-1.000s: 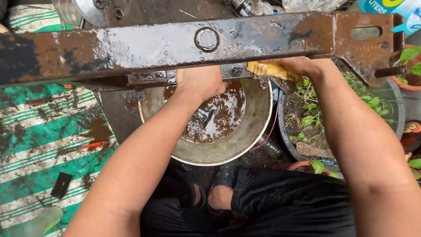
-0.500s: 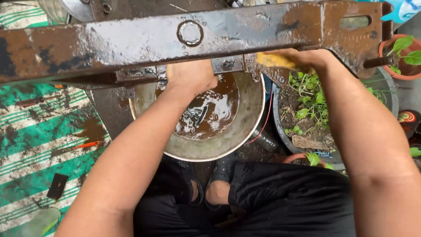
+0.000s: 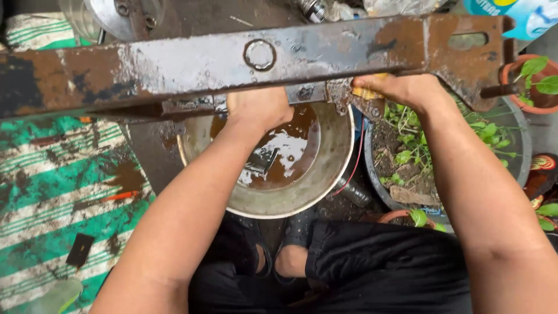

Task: Cleaning a motorcycle swingarm using a sponge and a bucket of cleaning solution.

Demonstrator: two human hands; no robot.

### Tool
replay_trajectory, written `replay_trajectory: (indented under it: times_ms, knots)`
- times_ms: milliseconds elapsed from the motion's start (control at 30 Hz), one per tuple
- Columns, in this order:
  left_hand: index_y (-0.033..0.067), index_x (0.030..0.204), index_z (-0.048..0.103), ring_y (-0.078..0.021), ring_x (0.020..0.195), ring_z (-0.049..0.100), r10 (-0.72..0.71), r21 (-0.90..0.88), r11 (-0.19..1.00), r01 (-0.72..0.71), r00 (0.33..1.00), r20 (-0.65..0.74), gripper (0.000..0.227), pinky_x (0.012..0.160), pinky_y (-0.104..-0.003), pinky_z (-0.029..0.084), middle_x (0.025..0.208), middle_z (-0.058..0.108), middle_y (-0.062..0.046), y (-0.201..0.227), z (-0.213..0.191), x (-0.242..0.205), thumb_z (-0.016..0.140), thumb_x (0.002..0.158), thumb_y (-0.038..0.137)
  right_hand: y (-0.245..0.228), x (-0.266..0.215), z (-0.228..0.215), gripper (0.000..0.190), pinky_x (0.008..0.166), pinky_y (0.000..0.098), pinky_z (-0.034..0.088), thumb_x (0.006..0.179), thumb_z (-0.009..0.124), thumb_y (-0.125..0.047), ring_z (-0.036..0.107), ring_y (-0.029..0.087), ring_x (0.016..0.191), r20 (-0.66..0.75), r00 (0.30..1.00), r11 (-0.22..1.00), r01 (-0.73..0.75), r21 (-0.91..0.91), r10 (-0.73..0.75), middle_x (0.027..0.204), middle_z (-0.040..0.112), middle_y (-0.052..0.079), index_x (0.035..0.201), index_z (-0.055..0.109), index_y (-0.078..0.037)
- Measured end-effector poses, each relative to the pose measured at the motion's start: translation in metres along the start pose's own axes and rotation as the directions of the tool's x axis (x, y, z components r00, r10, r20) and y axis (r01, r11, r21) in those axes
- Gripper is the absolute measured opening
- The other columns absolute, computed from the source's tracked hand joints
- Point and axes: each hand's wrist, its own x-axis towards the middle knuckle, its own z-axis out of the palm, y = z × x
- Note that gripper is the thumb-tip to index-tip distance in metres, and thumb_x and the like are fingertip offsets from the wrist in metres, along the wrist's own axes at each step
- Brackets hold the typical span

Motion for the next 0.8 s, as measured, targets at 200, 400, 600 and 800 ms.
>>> replay_trajectory:
  times_ms: [200,400,600,800]
  knots:
    - [0.0185,0.073,0.066,-0.0172,0.059,0.064,0.003,-0.022,1.000,-0.006,0.992,-0.126,0.029,0.051,-0.036,0.059,0.065,0.061,0.007,0.003,0.002,-0.001,0.078,0.097,0.030,-0.006,0.050,0.028,0.114,0.122,0.0745,0.043,0.080,0.047,-0.101,0.061,0.054,0.142,-0.167,0.855,0.798,0.365,-0.480,-0.491,0.155,0.064,0.029,0.144,0.070,-0.009]
    - [0.0181,0.064,0.061,-0.0108,0.046,0.051,-0.004,-0.021,1.000,0.003,0.999,-0.053,0.044,0.039,-0.029,0.046,0.055,0.049,0.011,0.004,0.000,0.001,0.080,0.102,0.030,0.055,0.108,0.016,0.079,0.067,0.0493,0.066,0.108,0.052,-0.084,0.074,0.032,0.071,-0.328,0.585,0.647,0.498,-0.577,-0.742,0.085,0.071,0.015,0.100,0.066,-0.007]
    - [0.0169,0.075,0.072,-0.0205,0.072,0.070,-0.031,-0.010,0.999,0.031,0.998,-0.051,0.028,0.057,-0.036,0.059,0.072,0.066,0.006,0.004,0.001,0.000,0.078,0.096,0.034,0.039,0.025,-0.004,0.103,0.112,0.0638,0.057,0.096,0.052,-0.092,0.071,0.052,0.131,-0.163,0.923,0.818,0.214,-0.534,-0.348,0.140,0.072,0.035,0.142,0.063,0.000]
    - [0.0217,0.068,0.054,-0.0092,0.046,0.045,-0.040,-0.001,0.999,0.040,0.999,-0.016,0.043,0.038,-0.028,0.041,0.056,0.039,0.013,0.008,0.006,-0.001,0.078,0.103,0.029,0.135,0.118,0.014,0.031,0.066,0.0272,0.039,0.122,0.064,-0.049,0.049,0.007,0.068,-0.331,0.879,0.674,0.476,0.564,-0.344,0.084,0.064,-0.011,0.101,0.067,-0.026]
